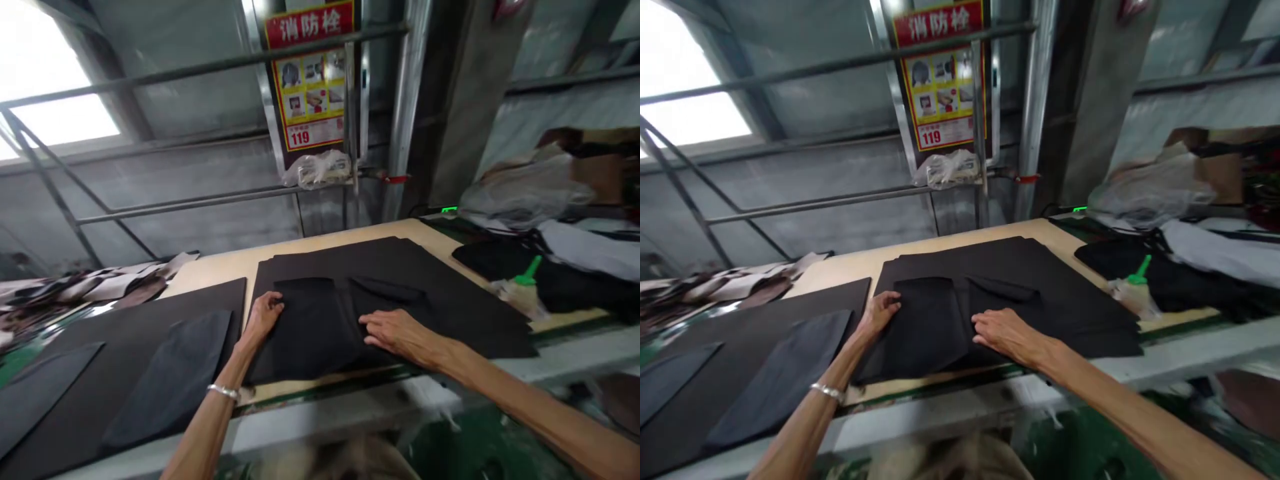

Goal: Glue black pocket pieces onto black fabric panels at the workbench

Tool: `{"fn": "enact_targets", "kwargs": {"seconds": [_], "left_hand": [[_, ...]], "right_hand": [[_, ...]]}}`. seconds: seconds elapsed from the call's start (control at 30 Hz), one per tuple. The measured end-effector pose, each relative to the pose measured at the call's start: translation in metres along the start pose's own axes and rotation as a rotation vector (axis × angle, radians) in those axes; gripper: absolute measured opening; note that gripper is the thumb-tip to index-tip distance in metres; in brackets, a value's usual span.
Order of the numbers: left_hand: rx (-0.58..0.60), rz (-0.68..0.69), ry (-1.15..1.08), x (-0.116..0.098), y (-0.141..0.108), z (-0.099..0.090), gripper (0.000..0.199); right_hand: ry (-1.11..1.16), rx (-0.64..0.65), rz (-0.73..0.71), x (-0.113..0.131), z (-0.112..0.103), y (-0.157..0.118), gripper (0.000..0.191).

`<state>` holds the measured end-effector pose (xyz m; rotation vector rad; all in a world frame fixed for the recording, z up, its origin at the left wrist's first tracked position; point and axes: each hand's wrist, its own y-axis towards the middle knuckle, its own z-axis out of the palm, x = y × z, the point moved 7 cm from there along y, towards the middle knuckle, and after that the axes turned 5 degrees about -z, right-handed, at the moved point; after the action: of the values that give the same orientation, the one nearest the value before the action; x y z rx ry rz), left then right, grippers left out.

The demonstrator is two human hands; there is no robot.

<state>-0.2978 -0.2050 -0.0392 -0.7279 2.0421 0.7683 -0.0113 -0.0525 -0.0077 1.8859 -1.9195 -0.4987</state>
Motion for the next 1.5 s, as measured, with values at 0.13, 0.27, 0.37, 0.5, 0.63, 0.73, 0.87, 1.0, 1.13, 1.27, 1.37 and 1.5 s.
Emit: {"fn": "enact_targets", "kwargs": {"seconds": [0.13, 0.27, 0.37, 0.5, 0.63, 0.73, 0.87, 1.0, 1.13, 1.27, 1.37, 1.5], "left_hand": [[-0.007, 0.056, 0.202, 0.003, -0.002, 0.004, 0.029], [-0.137, 0.193, 0.442, 0.001, -0.017, 0.001, 0.030], [-0.212, 0.243, 0.603, -0.013, -0.031, -0.004, 0.028], [-0.106, 0.348, 0.578, -0.054, -0.041, 0.013, 0.023], [0.153, 0.501, 0.464, -0.102, -0.040, 0.080, 0.021], [0.266, 0.504, 0.451, -0.124, -0.030, 0.139, 0.026], [0.373, 0.409, 0.462, -0.130, -0.014, 0.199, 0.034], [0.367, 0.375, 0.456, -0.123, -0.003, 0.219, 0.048], [0.384, 0.378, 0.445, -0.117, 0.003, 0.217, 0.049], [0.412, 0.397, 0.423, -0.115, 0.005, 0.211, 0.048], [0.346, 0.439, 0.319, -0.117, 0.001, 0.199, 0.043], [0.293, 0.488, 0.081, -0.134, -0.017, 0.182, 0.033]], "right_hand": [[0.005, 0.146, -0.230, 0.025, 0.001, -0.014, 0.024], [-0.046, -0.048, -0.002, -0.011, -0.041, -0.041, 0.026], [-0.228, -0.320, 0.319, -0.069, -0.084, -0.089, 0.025], [-0.402, -0.532, 0.738, -0.148, -0.125, -0.170, 0.044], [-0.305, -0.458, 1.131, -0.205, -0.127, -0.219, 0.053], [-0.184, -0.369, 1.270, -0.222, -0.114, -0.226, 0.059], [-0.132, -0.283, 1.287, -0.234, -0.097, -0.222, 0.059], [-0.349, -0.207, 1.193, -0.242, -0.094, -0.219, 0.048], [-0.573, -0.133, 1.095, -0.239, -0.093, -0.212, 0.049], [-0.405, -0.044, 1.256, -0.239, -0.084, -0.219, 0.054], [-0.312, -0.105, 1.247, -0.235, -0.084, -0.219, 0.052], [-0.434, -0.427, 1.026, -0.204, -0.113, -0.198, 0.049]]}}
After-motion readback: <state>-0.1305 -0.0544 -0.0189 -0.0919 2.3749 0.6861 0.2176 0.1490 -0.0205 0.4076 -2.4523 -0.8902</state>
